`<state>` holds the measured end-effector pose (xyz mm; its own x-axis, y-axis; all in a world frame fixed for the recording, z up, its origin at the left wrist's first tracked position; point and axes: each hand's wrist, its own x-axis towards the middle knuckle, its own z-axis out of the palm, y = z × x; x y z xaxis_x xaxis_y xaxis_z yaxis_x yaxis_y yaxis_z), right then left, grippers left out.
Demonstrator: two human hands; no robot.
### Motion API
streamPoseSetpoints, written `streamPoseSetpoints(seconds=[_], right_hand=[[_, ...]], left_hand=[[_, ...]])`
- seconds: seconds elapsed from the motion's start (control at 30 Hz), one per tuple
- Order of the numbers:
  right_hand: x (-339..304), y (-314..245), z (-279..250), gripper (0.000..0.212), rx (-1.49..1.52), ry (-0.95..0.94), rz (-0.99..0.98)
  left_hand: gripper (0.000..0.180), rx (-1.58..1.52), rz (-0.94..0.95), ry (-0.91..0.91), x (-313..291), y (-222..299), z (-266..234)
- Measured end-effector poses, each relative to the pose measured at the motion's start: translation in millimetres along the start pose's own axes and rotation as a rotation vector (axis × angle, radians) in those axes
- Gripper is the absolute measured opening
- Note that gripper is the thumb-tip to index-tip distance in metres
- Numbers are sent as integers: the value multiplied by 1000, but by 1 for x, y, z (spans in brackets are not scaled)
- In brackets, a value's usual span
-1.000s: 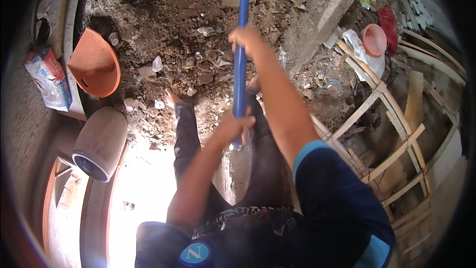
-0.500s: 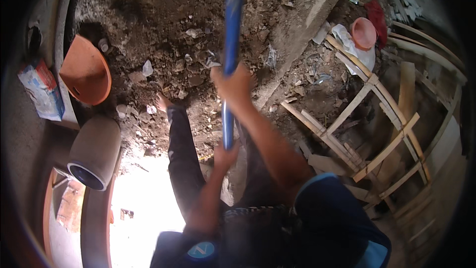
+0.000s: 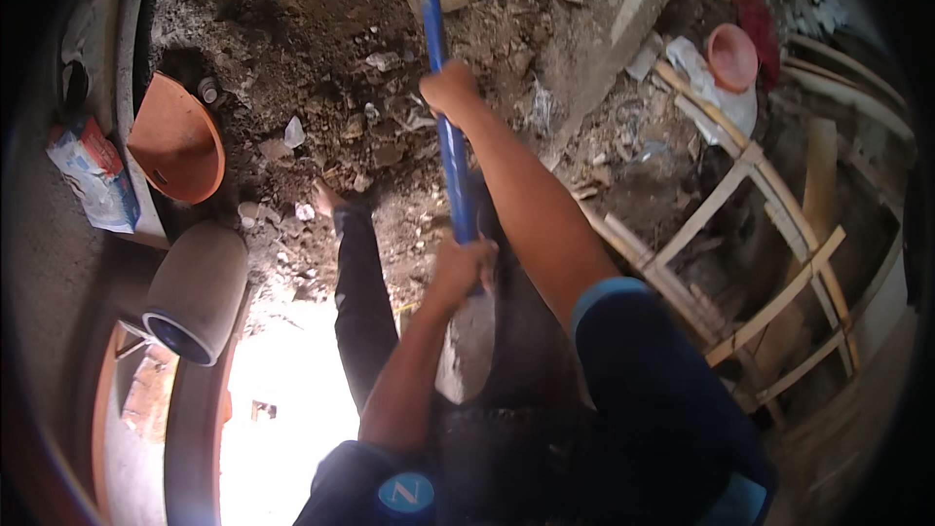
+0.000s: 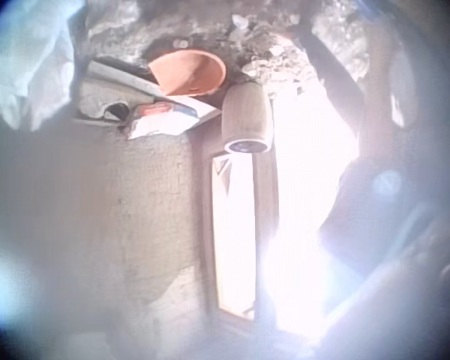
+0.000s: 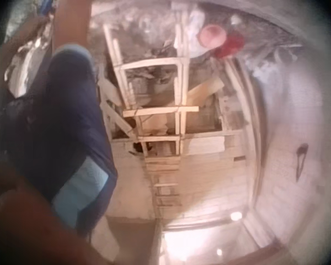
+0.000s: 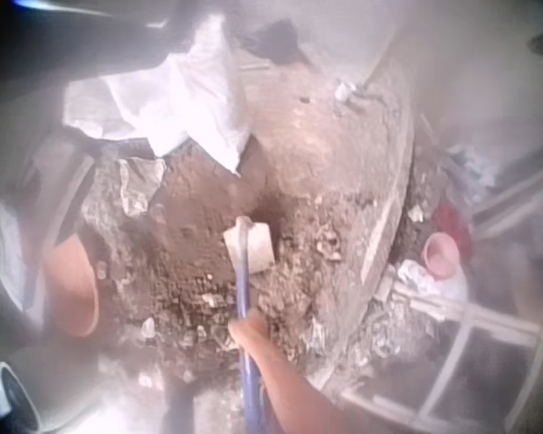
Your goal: The person uses a hoe to break up dirt and debris, collects the material into an orange plastic pan, and then pours the contents into white sacks.
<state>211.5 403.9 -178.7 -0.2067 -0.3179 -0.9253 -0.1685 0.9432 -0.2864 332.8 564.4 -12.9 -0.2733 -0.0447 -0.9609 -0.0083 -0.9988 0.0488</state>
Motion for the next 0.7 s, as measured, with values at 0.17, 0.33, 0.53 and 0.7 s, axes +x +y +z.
streamPoseSetpoints(seconds=[0.17, 0.33, 0.53, 0.7], right_hand=[[95, -87, -22, 13, 260, -291, -175], [174, -185, -83, 19, 734, -340, -173], [157, -172, -52, 12, 783, -333, -130], [25, -57, 43, 36, 577, -17, -100]], left_hand=[[34, 151, 288, -46, -37, 162, 6], [14, 110, 225, -423, -31, 334, 52], [24, 391, 239, -344, -31, 338, 20], [45, 538, 127, 151, -41, 103, -92]])
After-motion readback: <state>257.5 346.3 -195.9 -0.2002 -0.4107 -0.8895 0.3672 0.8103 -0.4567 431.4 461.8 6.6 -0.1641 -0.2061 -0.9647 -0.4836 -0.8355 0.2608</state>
